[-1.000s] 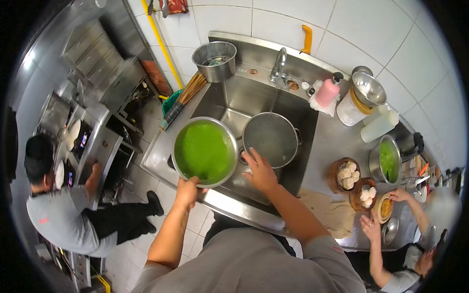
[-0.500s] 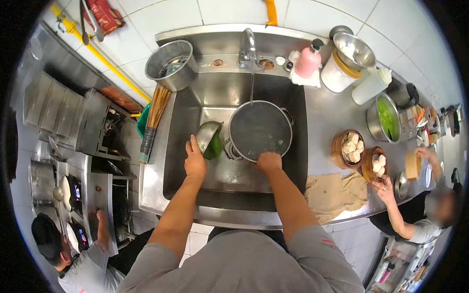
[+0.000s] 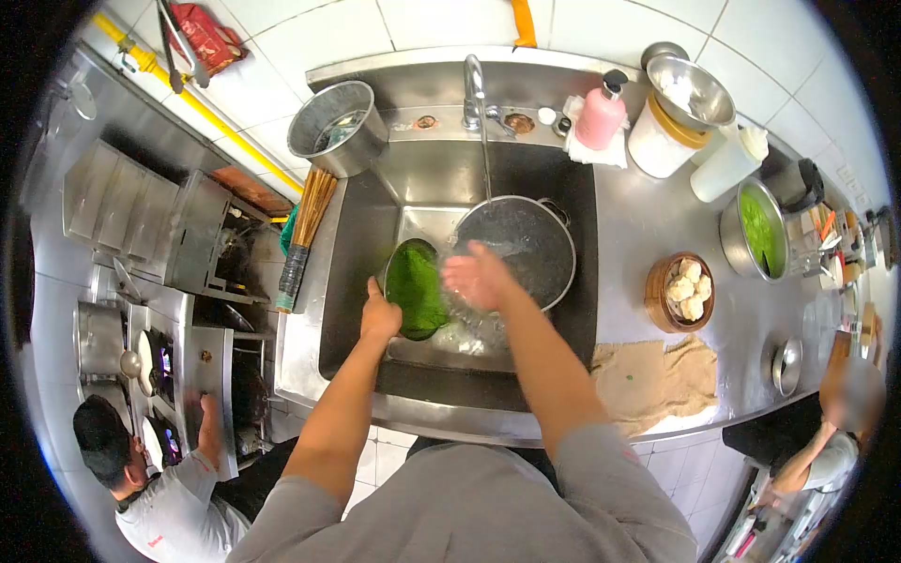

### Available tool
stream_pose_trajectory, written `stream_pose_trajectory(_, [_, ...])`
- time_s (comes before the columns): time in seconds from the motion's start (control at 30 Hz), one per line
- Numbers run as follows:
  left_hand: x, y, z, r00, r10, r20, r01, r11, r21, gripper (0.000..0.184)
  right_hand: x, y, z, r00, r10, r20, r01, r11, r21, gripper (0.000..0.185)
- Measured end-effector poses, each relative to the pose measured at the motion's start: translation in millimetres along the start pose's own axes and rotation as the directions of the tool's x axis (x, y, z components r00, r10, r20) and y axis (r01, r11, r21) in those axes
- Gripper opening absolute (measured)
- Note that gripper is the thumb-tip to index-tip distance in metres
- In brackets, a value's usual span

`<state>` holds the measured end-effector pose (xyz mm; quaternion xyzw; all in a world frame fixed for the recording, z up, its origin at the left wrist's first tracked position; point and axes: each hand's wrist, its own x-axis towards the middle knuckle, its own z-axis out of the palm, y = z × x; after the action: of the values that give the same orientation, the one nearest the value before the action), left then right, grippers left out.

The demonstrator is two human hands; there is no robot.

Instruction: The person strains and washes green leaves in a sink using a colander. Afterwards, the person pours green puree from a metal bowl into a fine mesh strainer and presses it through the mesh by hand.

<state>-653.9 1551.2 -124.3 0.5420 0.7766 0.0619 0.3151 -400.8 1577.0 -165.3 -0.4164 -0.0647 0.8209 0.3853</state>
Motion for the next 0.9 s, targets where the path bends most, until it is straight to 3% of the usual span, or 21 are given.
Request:
stream_pose_trajectory(0.03, [-5.2,16.8,-8.4,0.983,-0.107,0.149,0.129,0.981,-0.145,0.090,-0.8,8.2,29.8,0.998,-0.027,0.058,0.023,0.997,0.074,0.080])
stream_pose_trajectory(0.1, [0.9,19.9,0.0,0.976,-0.129,0.176,0.165,0.964,-0.207,0.087,-10.6,26.4,87.2,0.982,-0.148,0.118,0.135,0.984,0.117,0.083])
stream_pose_trajectory(0.17, [18.7,13.0,16.1,0.961,-0.155,0.230,0.215,0.940,-0.266,0.083,-11.7,35.7,108.4,0.981,-0.152,0.118,0.135,0.981,0.136,0.083])
stream_pose_trajectory(0.2, [48.4,-9.3,25.2,0.923,-0.002,0.385,0.118,0.953,-0.278,0.080,-13.2,37.2,107.1,0.980,-0.152,0.125,0.135,0.982,0.134,0.083])
stream_pose_trajectory(0.23, [44.4,-5.1,16.1,0.925,-0.005,0.380,0.121,0.953,-0.280,0.080,-14.4,39.4,97.1,0.977,-0.200,0.068,0.197,0.979,0.056,0.082])
stream_pose_trajectory(0.27, [39.2,-2.6,8.7,0.940,-0.125,0.319,0.198,0.957,-0.211,0.077,-15.9,39.9,84.3,0.968,-0.250,0.015,0.250,0.968,-0.026,0.081])
stream_pose_trajectory(0.3, [35.5,-0.4,3.0,0.939,-0.238,0.248,0.280,0.948,-0.149,0.075,-14.0,36.4,61.8,0.937,-0.337,-0.092,0.319,0.933,-0.167,0.067])
stream_pose_trajectory(0.37, [43.2,-28.1,14.5,0.946,-0.253,0.204,0.281,0.952,-0.124,0.072,-6.3,28.0,-1.9,0.717,-0.626,-0.307,0.380,0.720,-0.580,0.048])
stream_pose_trajectory(0.4, [60.7,-54.8,29.6,0.993,-0.057,0.106,0.039,0.986,0.161,0.076,-11.3,20.1,-36.6,0.466,-0.836,-0.290,0.274,0.449,-0.851,0.048])
stream_pose_trajectory(0.43, [68.2,-70.2,39.1,0.984,0.165,0.074,-0.181,0.876,0.447,0.080,-14.1,16.6,-60.7,0.206,-0.968,-0.141,0.045,0.153,-0.987,0.049])
stream_pose_trajectory(0.47, [52.8,-63.5,30.1,0.984,0.159,0.076,-0.176,0.877,0.447,0.080,-7.9,19.5,-71.0,0.212,-0.967,-0.141,0.043,0.154,-0.987,0.049])
stream_pose_trajectory(0.53, [3.5,-26.5,-10.2,0.917,0.385,0.102,-0.373,0.739,0.561,0.097,12.1,18.8,-89.6,0.419,-0.873,-0.252,-0.092,0.235,-0.968,0.052])
stream_pose_trajectory(0.63, [-20.0,-7.5,-30.2,0.906,0.413,0.097,-0.383,0.697,0.606,0.101,23.7,7.7,-91.1,0.645,-0.636,-0.423,-0.309,0.289,-0.906,0.056])
stream_pose_trajectory(0.67, [-21.7,-4.6,-32.8,0.904,0.416,0.094,-0.383,0.695,0.609,0.101,27.9,6.2,-84.1,0.813,-0.333,-0.477,-0.050,0.777,-0.627,0.060])
stream_pose_trajectory(0.7, [-22.7,-1.8,-34.2,0.910,0.412,0.045,-0.359,0.729,0.583,0.099,23.3,5.0,-59.5,0.954,-0.068,-0.293,0.053,0.997,-0.062,0.063])
stream_pose_trajectory(0.73, [-23.1,0.9,-34.2,0.914,0.405,-0.004,-0.336,0.764,0.552,0.097,16.5,6.8,-32.7,0.954,-0.073,-0.292,0.056,0.996,-0.065,0.063])
stream_pose_trajectory(0.77, [-18.8,1.8,-29.8,0.913,0.407,-0.008,-0.336,0.765,0.549,0.097,8.4,10.4,-1.4,0.988,-0.098,-0.116,0.094,0.995,-0.043,0.066])
stream_pose_trajectory(0.83, [-8.3,-0.9,-12.2,0.936,0.308,-0.170,-0.246,0.919,0.308,0.096,-15.1,21.1,57.1,0.960,-0.151,0.235,0.150,0.988,0.021,0.072])
stream_pose_trajectory(0.87, [-11.2,1.4,-6.6,0.934,0.264,-0.241,-0.222,0.957,0.189,0.088,-35.6,24.1,85.6,0.960,-0.121,0.252,0.129,0.992,-0.013,0.074])
stream_pose_trajectory(0.9, [-4.3,-5.6,0.9,0.932,0.269,-0.241,-0.227,0.956,0.188,0.088,-49.4,27.5,105.4,0.958,-0.095,0.269,0.112,0.993,-0.049,0.076])
